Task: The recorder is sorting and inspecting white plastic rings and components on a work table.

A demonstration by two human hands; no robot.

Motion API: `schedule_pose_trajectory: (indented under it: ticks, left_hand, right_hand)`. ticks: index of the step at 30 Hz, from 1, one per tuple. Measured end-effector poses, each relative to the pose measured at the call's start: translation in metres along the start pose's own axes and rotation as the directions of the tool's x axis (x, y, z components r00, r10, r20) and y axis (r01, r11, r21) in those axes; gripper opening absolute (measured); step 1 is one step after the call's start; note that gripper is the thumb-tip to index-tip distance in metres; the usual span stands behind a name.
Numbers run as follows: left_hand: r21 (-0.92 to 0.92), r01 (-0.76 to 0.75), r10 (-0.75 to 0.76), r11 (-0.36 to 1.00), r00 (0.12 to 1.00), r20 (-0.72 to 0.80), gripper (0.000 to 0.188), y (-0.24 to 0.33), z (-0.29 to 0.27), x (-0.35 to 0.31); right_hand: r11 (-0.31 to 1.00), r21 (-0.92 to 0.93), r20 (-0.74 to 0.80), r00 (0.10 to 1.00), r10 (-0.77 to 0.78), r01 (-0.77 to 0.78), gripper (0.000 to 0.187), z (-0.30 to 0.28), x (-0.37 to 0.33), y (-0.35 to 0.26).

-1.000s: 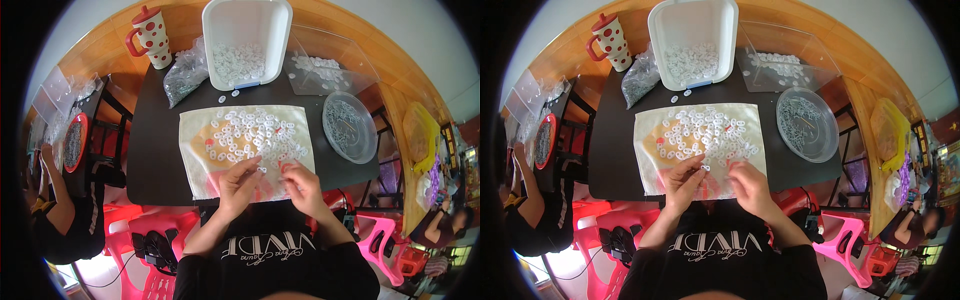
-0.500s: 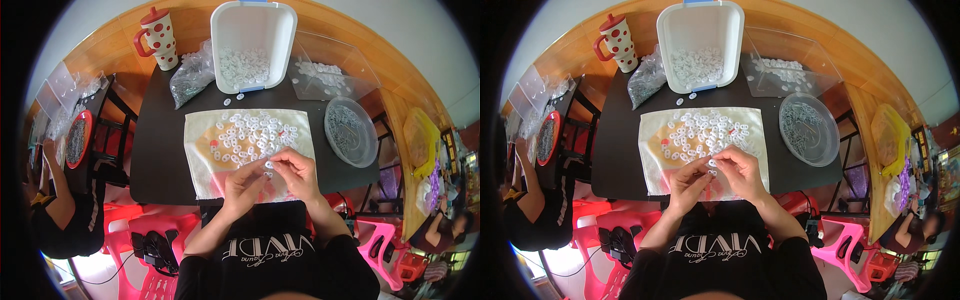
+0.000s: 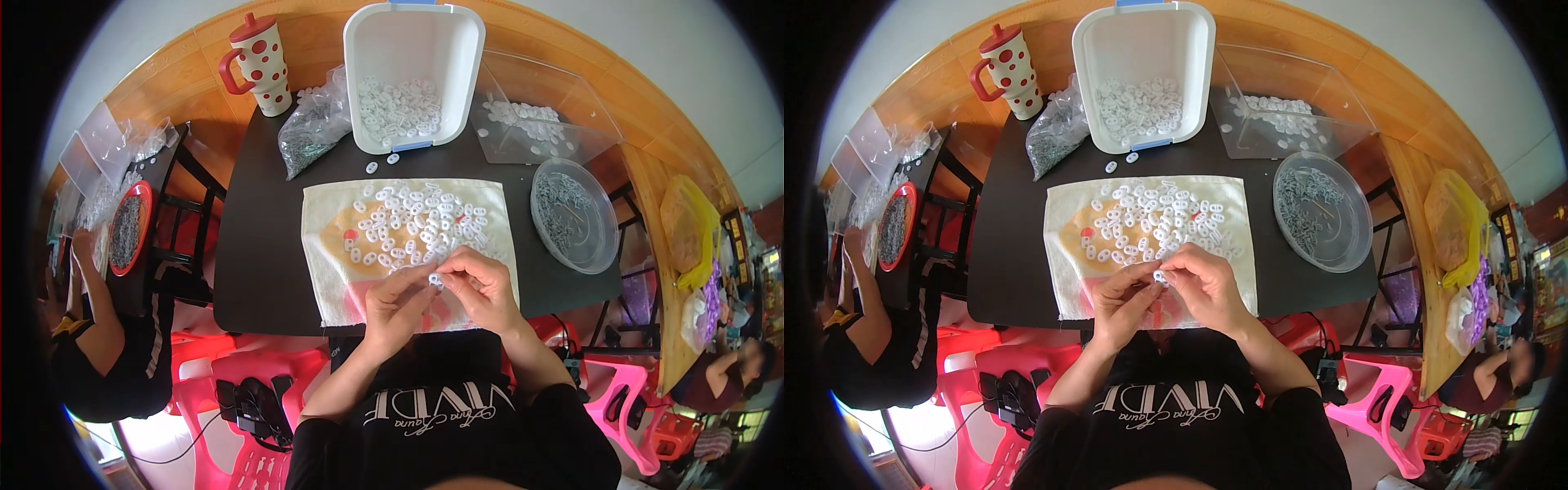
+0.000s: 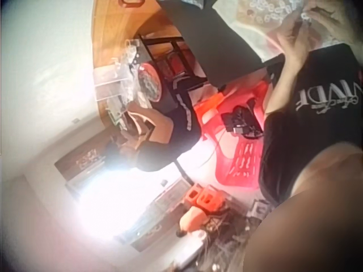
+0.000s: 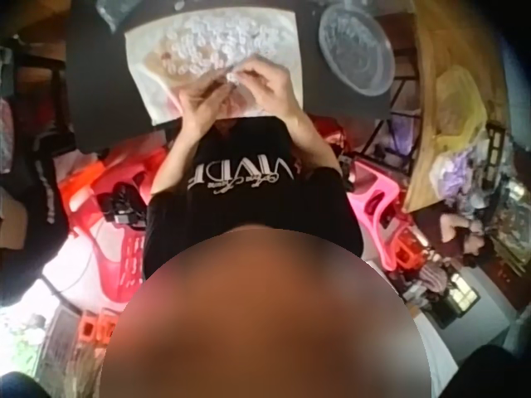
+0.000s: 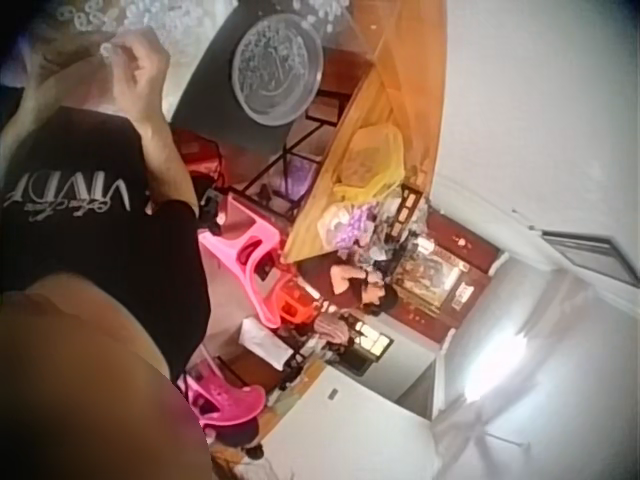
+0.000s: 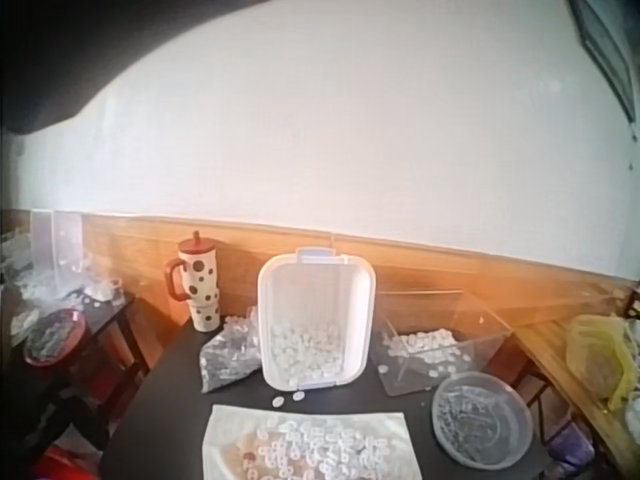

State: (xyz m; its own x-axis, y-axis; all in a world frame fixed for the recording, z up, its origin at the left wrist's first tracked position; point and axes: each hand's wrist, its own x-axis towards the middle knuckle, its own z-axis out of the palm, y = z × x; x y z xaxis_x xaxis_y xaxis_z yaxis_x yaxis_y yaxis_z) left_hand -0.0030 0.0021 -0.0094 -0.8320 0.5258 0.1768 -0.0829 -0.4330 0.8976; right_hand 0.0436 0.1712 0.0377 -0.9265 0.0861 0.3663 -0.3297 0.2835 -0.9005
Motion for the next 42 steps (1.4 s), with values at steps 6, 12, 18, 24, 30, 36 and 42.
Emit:
schedule_pose_trajectory:
  ticks: [6,12,18,24,30,36,42]
  left_hand:
    - [0.049,0.014,-0.013,0.999,0.999,-0.029,0.035,0.004,0.002,0.0]
    - [0.224,0.024,-0.016,0.974,0.999,-0.04,0.031,0.001,0.005,0.0]
    - [0.599,-0.155,0.174,0.786,0.984,0.025,0.029,0.003,0.015,0.004]
    - [0.813,-0.198,0.207,0.548,0.973,0.098,0.029,0.011,0.023,0.005]
    - [0.835,-0.258,0.243,0.486,0.958,0.154,0.028,0.025,0.019,0.006]
    - [0.788,-0.36,0.212,0.499,0.933,0.291,0.025,0.023,0.006,0.01]
    - [0.809,-0.378,0.165,0.451,0.926,0.341,0.023,0.026,0.007,0.01]
  right_hand:
    - [0.997,-0.035,0.007,0.998,-0.062,0.063,0.013,-0.001,-0.003,0.003]
    - [0.997,-0.05,0.029,0.998,-0.058,0.06,0.015,-0.007,-0.007,0.007]
    - [0.985,-0.139,0.04,0.995,-0.094,0.098,0.02,-0.011,-0.013,0.018]
    - [0.936,-0.3,0.111,0.981,-0.158,0.184,0.025,-0.01,-0.015,0.023]
    - [0.845,-0.45,0.15,0.957,-0.248,0.289,0.02,-0.005,-0.015,0.02]
    - [0.795,-0.448,0.225,0.912,-0.343,0.41,0.018,-0.008,-0.016,0.016]
    - [0.775,-0.456,0.273,0.897,-0.347,0.438,0.018,-0.009,-0.022,0.022]
